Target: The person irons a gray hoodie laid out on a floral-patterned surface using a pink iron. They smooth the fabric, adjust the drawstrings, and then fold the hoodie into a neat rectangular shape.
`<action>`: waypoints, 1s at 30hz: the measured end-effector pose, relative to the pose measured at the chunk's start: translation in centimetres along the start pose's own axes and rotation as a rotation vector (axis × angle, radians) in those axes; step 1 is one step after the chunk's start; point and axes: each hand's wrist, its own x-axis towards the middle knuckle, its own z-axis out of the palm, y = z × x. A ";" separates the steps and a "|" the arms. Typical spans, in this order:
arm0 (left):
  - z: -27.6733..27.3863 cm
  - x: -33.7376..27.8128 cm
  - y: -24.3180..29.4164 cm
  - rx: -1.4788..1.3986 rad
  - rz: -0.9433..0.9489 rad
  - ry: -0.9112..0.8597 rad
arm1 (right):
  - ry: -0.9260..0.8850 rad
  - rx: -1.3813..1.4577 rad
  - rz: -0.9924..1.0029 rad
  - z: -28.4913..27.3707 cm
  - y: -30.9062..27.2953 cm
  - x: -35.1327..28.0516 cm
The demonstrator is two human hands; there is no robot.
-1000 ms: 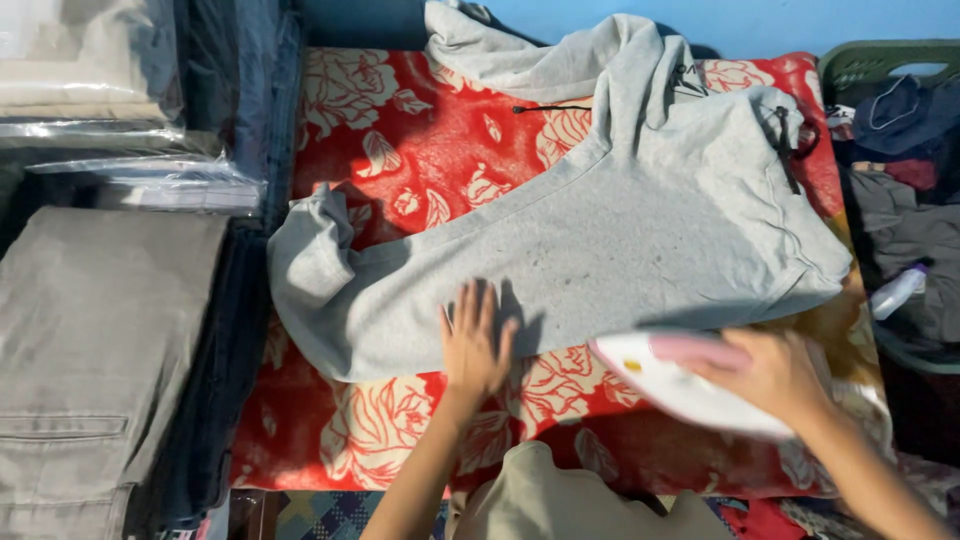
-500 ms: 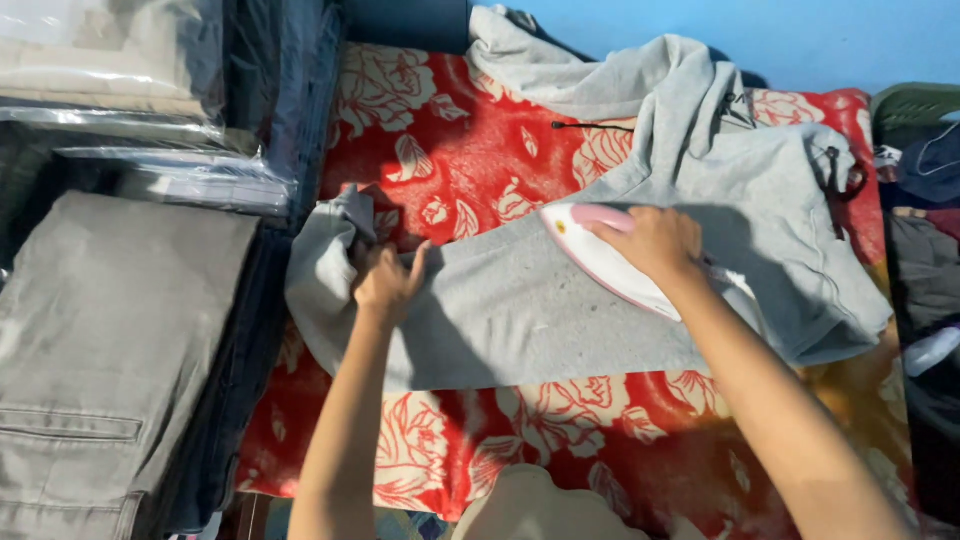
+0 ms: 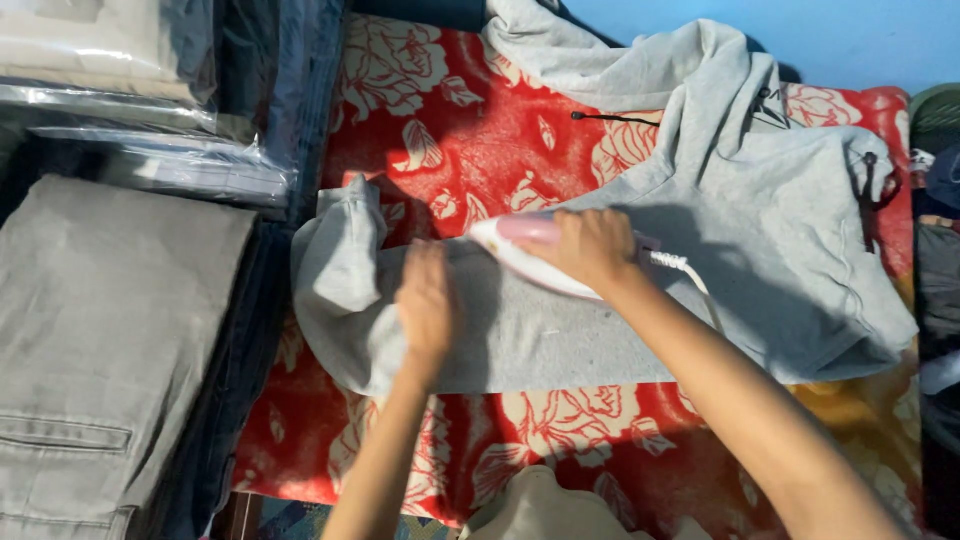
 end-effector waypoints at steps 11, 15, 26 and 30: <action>0.9 -3.1 2.3 0.131 -0.191 -0.401 | 0.066 0.058 0.027 -0.8 -0.2 0.0; 1.0 -3.2 2.1 0.162 -0.217 -0.452 | 0.018 0.109 0.059 0.3 -0.6 0.2; 0.7 -3.1 2.3 0.155 -0.216 -0.425 | -0.054 0.041 0.419 1.7 10.8 -1.5; 1.1 -3.3 2.2 0.154 -0.214 -0.407 | 0.240 -0.019 0.368 1.3 13.7 -6.2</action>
